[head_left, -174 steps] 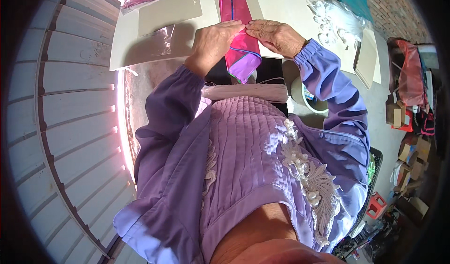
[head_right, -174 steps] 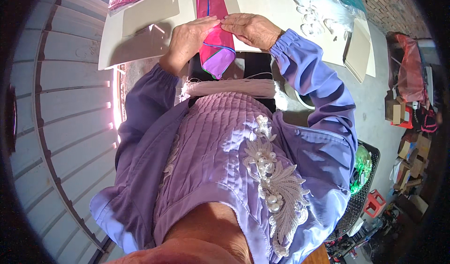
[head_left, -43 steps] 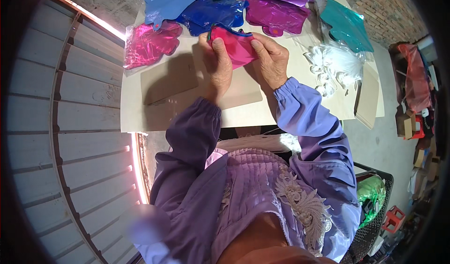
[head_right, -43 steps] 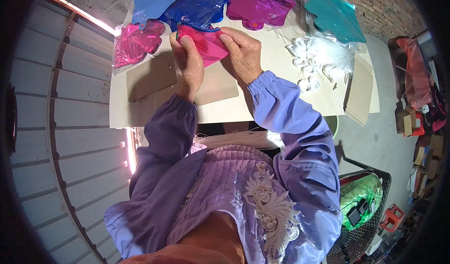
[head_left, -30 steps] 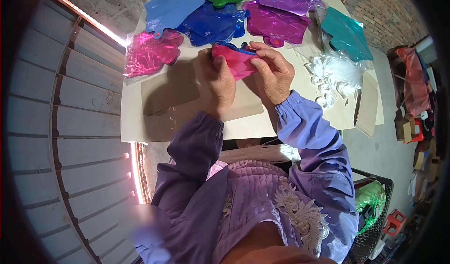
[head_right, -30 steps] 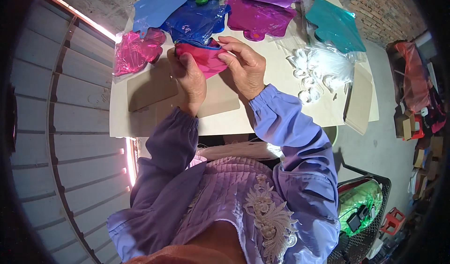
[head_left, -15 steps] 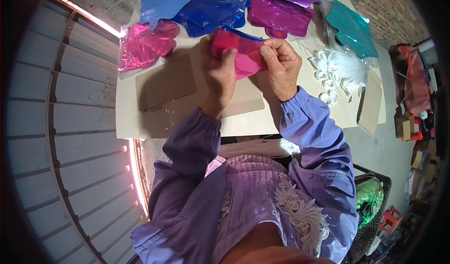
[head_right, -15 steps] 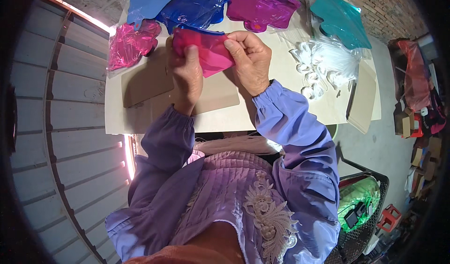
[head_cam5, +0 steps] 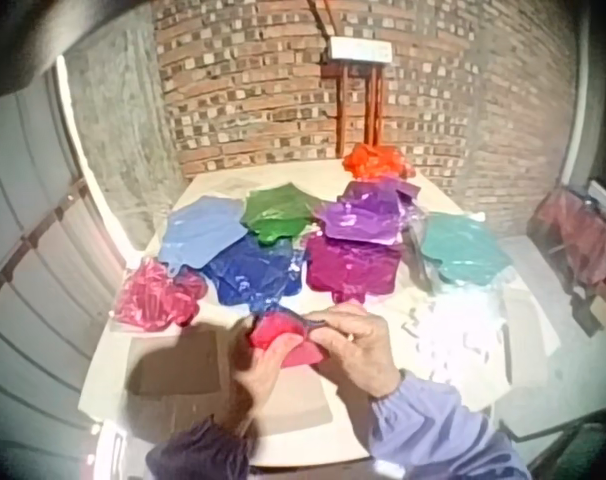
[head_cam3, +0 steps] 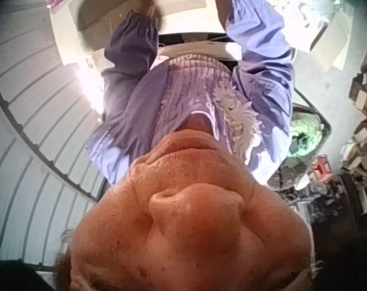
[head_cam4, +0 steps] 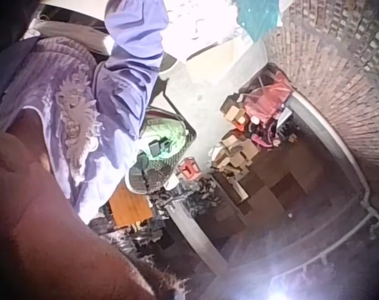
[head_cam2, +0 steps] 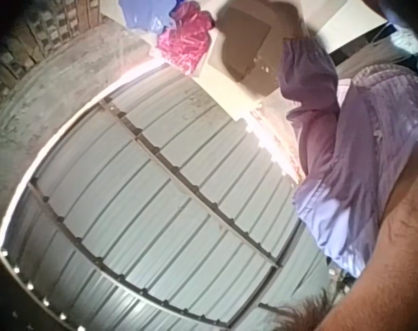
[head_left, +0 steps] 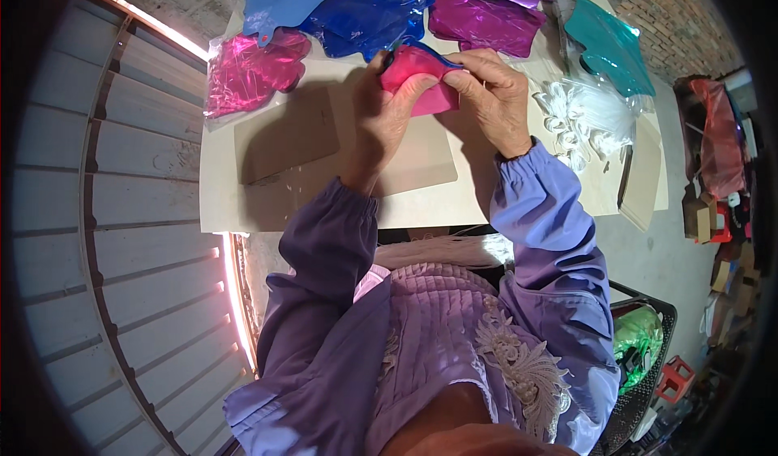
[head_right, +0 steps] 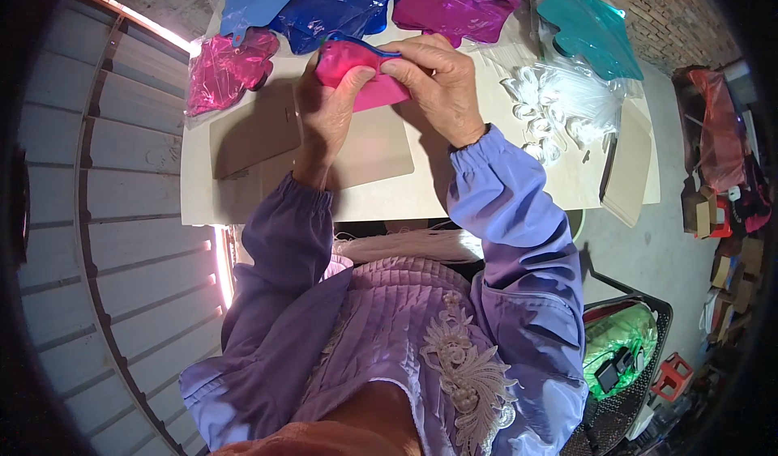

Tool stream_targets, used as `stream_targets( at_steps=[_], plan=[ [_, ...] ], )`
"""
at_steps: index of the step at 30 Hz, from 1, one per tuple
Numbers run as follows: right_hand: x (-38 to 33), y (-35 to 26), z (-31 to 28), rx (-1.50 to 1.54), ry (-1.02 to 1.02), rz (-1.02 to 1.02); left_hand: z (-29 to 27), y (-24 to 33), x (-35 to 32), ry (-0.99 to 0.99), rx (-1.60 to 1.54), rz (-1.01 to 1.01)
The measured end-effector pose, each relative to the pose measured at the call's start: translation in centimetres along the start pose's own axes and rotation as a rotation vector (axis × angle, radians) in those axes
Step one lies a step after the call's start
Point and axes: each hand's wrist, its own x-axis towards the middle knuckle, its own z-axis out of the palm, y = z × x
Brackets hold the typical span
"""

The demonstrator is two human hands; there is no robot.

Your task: Folding colorful plastic sheets and placing them onto cardboard backings.

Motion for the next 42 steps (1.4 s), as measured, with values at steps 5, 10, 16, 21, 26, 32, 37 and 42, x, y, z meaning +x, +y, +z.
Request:
stream_targets(
  at_steps=[5,10,16,21,26,32,37,42],
  plan=[
    [-2.5,-2.0,0.9,-0.041,-0.061,-0.038,-3.3,-0.5,-1.3,0.033,0.364,0.421],
    [-7.4,-3.1,2.5,-0.278,-0.173,-0.257,-8.2,0.8,-6.9,-0.143,0.484,0.634],
    [-14.6,-4.1,4.2,-0.524,-0.467,-0.483,-12.9,1.6,-16.0,-0.43,0.789,0.534],
    [-17.2,-4.8,5.1,-0.602,-0.537,-0.593,-14.1,2.5,-18.2,-0.474,0.694,0.511],
    [-17.6,-5.6,5.3,-0.626,-0.547,-0.617,-14.8,2.6,-18.4,-0.578,0.73,0.574],
    [-18.5,-5.1,5.4,-0.568,-0.511,-0.476,-14.5,1.5,-18.2,-0.598,0.691,0.597],
    [-18.8,-4.3,5.4,-0.465,-0.422,-0.258,-13.7,0.4,-17.9,-0.558,0.613,0.521],
    [-19.3,-4.0,5.5,-0.274,-0.357,0.096,-12.7,0.2,-17.9,-0.534,0.472,0.083]
  ],
)
